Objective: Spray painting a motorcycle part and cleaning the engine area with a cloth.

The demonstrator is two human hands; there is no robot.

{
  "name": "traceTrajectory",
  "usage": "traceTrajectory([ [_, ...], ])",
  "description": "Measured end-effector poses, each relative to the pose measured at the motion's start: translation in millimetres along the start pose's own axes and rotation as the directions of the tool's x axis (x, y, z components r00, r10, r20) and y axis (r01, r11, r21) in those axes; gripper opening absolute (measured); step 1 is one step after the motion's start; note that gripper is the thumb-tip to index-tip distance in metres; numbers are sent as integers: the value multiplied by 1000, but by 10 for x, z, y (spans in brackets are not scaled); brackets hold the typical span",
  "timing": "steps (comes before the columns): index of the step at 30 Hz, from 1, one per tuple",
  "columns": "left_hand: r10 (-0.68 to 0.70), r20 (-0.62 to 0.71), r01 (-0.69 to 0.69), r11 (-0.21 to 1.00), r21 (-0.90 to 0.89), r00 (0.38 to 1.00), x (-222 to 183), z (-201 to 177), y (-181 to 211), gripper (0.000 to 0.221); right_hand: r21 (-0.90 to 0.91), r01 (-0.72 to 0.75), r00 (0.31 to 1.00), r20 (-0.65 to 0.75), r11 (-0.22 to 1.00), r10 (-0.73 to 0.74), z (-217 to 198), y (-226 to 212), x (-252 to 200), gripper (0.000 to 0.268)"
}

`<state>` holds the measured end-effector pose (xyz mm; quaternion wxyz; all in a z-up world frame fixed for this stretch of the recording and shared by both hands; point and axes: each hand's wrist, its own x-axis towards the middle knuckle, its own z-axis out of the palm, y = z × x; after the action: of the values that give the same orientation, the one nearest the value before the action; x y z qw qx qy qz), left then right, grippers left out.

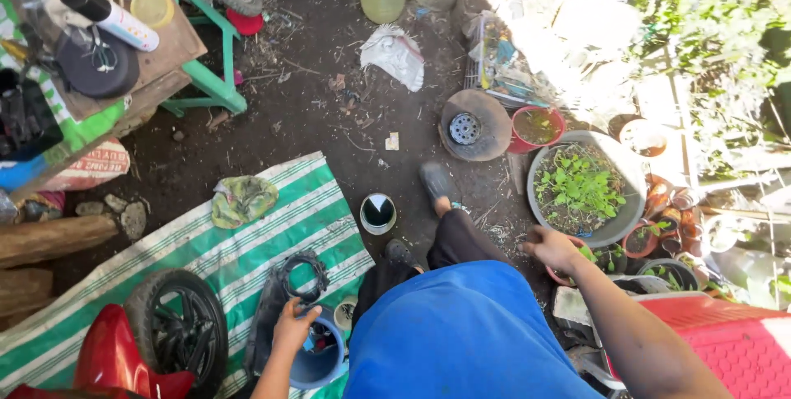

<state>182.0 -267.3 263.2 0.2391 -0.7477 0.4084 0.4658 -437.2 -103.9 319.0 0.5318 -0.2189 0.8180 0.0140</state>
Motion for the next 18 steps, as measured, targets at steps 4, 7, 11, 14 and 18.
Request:
traceTrajectory([
  [4, 103, -11, -103, 987, -119, 995, -304, 13, 192, 89, 5, 99, 994, -44, 995, -99, 4, -261, -175, 80],
  [7, 119, 24, -112, 975, -191, 993, -341, 211, 261, 84, -68, 184, 983, 17, 981, -183, 14, -239, -237, 77],
  [11, 102, 59, -78, 944, -321, 993, -422, 698, 95, 68, -160, 186, 982, 68, 969, -177, 79, 432, 121, 75],
  [14, 20, 64, 16, 858, -514, 998, -616, 1180, -92, 58, -182, 127, 990, 83, 975, -113, -121, 993, 113, 53],
  [18, 19, 219, 158, 635, -756, 975, -550, 1843, -416, 60, -187, -81, 992, 80, 979, 98, -428, 1746, 201, 73],
])
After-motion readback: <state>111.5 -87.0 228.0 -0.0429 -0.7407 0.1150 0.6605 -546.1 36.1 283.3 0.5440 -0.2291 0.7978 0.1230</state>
